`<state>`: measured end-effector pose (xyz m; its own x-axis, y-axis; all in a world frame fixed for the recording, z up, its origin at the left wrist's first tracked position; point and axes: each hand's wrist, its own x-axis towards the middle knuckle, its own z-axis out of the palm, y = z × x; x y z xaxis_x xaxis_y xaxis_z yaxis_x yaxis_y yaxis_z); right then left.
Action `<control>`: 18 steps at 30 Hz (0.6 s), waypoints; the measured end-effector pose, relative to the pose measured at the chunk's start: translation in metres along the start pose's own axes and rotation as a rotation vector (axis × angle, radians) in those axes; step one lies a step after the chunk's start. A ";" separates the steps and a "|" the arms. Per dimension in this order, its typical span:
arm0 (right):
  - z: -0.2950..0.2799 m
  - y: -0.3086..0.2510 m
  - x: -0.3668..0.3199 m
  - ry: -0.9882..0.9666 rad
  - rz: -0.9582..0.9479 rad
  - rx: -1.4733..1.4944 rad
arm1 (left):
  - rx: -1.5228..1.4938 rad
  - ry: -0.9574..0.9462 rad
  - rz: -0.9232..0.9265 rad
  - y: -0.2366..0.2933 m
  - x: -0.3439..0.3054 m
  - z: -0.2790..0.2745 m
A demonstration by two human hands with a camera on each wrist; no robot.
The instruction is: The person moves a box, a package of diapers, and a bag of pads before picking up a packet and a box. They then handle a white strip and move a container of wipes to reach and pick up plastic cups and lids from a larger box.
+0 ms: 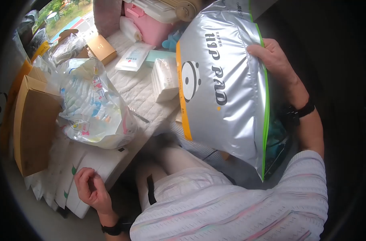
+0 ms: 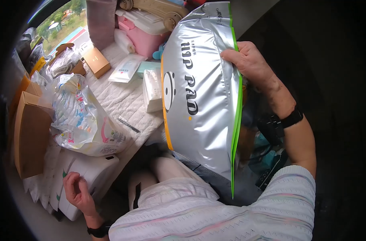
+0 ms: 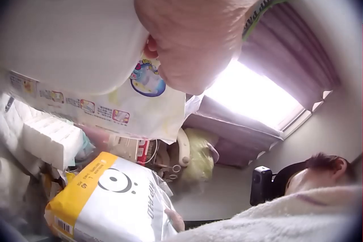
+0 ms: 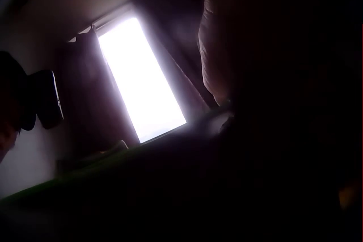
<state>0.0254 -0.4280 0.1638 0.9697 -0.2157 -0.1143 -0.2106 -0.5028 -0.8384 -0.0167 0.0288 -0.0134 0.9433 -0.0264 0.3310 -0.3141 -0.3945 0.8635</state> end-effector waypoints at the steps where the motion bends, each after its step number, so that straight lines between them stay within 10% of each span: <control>1: -0.006 0.005 -0.017 0.037 0.028 0.087 | 0.009 0.003 0.001 0.001 0.000 0.000; 18: -0.234 0.187 -0.168 0.516 0.348 -0.098 | 0.330 0.170 -0.035 -0.012 0.002 0.018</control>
<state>-0.2059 -0.6817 0.1515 0.6632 -0.7443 -0.0788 -0.5370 -0.3998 -0.7428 -0.0089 0.0171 -0.0302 0.9127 0.1344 0.3860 -0.2041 -0.6682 0.7154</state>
